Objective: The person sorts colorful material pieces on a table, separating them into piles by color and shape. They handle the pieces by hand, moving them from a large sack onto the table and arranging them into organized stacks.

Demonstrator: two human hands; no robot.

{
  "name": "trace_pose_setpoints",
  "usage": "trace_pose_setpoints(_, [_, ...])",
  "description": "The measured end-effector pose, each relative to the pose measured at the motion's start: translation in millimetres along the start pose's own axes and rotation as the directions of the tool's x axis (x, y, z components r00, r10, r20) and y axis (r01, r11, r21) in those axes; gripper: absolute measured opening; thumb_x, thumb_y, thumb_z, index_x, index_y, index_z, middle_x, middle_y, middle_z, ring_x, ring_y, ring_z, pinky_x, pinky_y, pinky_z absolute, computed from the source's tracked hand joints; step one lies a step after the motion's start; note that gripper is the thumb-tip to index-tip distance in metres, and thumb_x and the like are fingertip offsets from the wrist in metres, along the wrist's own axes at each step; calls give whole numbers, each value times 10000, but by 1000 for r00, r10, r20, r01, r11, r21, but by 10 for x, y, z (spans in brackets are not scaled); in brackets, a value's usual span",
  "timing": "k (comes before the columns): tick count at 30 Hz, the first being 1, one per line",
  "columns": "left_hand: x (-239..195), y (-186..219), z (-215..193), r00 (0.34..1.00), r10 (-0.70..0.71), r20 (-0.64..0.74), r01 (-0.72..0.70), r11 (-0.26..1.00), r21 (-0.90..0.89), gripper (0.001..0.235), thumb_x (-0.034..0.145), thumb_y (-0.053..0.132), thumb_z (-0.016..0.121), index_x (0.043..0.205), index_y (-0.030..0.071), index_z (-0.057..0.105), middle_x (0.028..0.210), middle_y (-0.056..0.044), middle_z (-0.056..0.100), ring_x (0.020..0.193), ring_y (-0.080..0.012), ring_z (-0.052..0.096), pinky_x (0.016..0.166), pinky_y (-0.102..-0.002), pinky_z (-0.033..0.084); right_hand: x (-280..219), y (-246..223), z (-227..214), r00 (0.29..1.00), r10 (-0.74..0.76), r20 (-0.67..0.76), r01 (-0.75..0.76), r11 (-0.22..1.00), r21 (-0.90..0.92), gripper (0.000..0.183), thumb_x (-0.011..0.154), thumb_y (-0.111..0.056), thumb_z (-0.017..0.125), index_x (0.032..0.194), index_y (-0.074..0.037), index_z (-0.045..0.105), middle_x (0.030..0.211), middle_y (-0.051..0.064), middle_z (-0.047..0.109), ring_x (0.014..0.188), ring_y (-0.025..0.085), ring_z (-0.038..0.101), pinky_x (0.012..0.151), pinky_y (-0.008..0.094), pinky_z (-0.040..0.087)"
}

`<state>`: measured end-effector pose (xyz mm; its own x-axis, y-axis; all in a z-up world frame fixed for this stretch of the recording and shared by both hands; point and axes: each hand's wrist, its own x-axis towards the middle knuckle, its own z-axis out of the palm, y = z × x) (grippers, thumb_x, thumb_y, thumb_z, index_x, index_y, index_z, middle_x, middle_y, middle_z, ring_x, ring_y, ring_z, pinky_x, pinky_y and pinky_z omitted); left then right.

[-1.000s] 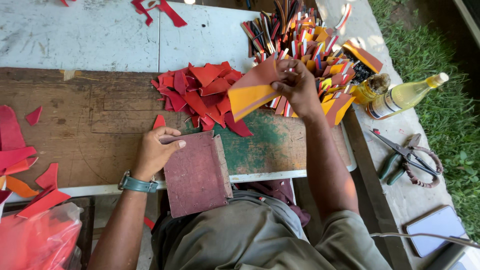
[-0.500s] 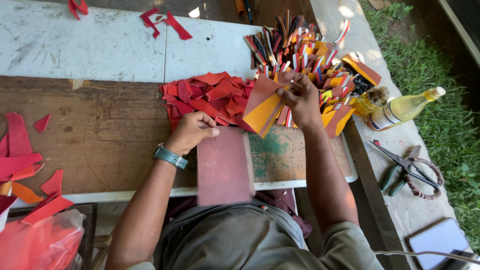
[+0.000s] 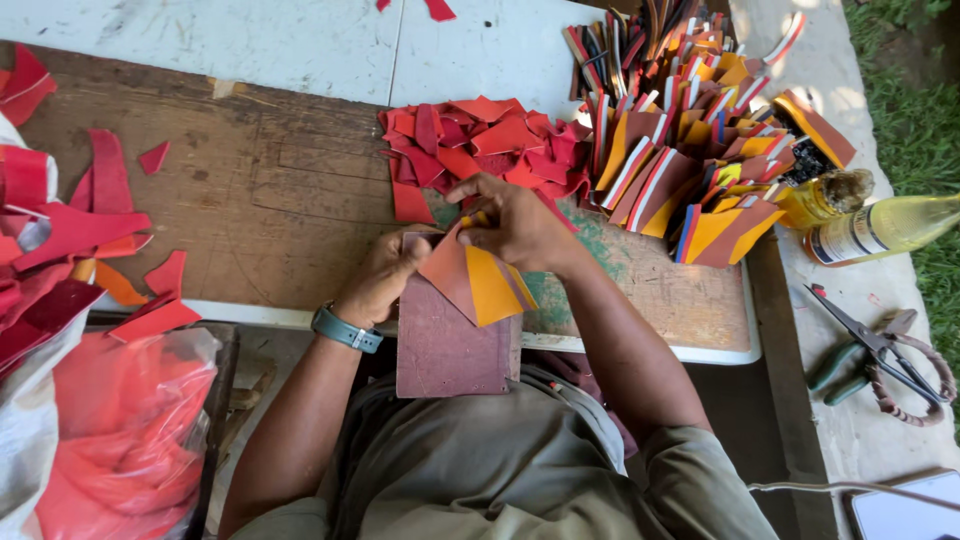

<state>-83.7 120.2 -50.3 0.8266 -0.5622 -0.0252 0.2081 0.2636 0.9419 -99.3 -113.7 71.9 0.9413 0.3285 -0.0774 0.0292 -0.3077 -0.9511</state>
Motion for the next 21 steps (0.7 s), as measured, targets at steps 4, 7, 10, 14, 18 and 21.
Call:
trace_pose_setpoints(4, [-160, 138, -39, 988, 84, -127, -53, 972, 229, 289, 877, 107, 741, 1148, 21, 693, 1023, 12, 734, 912, -49, 662, 830, -244, 559, -123, -14, 147, 975, -28, -219, 5, 994, -106, 453, 899, -67, 805, 1294, -42, 584, 1050, 85, 742, 967, 146, 727, 839, 307, 598])
trace_pose_setpoints(7, [-179, 283, -130, 981, 88, -173, -77, 995, 70, 286, 909, 35, 724, 1189, -13, 696, 1077, -43, 732, 977, -89, 672, 902, -268, 549, -434, 87, 104, 945, -46, -324, 14, 995, -101, 531, 882, -167, 831, 1304, -24, 541, 1135, 58, 681, 962, 146, 721, 785, 304, 608])
trace_pose_setpoints(10, [-283, 358, -179, 959, 58, -276, -70, 997, -31, 317, 909, 89, 728, 1215, 19, 677, 1117, -34, 725, 1009, -106, 669, 937, -290, 546, -699, 315, 347, 965, 51, -256, -51, 999, 6, 567, 820, -211, 840, 1269, -29, 547, 1023, 48, 702, 876, 142, 721, 728, 289, 596])
trace_pose_setpoints(14, [-551, 247, -45, 925, -238, -295, 90, 894, -439, 348, 1012, 293, 627, 1247, 39, 660, 1196, -36, 718, 1087, -149, 674, 958, -364, 544, -781, 724, 593, 954, 116, -275, -86, 989, 119, 316, 933, -197, 800, 1149, -5, 673, 910, 60, 710, 795, 112, 622, 688, 275, 534])
trace_pose_setpoints(18, [-821, 161, -65, 950, -203, -238, 53, 853, -519, 407, 1042, 353, 568, 1312, 51, 614, 1288, -37, 678, 1198, -158, 639, 1041, -393, 526, -750, 912, 491, 904, -275, -328, 242, 960, -141, 164, 1041, -153, 714, 1074, -3, 655, 970, 93, 685, 906, 172, 635, 815, 306, 521])
trace_pose_setpoints(21, [-833, 222, -181, 959, -189, -213, 50, 847, -529, 427, 1047, 371, 567, 1301, 33, 620, 1293, -75, 680, 1200, -190, 643, 1042, -404, 527, -676, 805, 353, 983, 69, -170, -28, 972, 234, 171, 1022, -175, 676, 1055, -11, 641, 854, 23, 697, 729, 87, 644, 675, 249, 551])
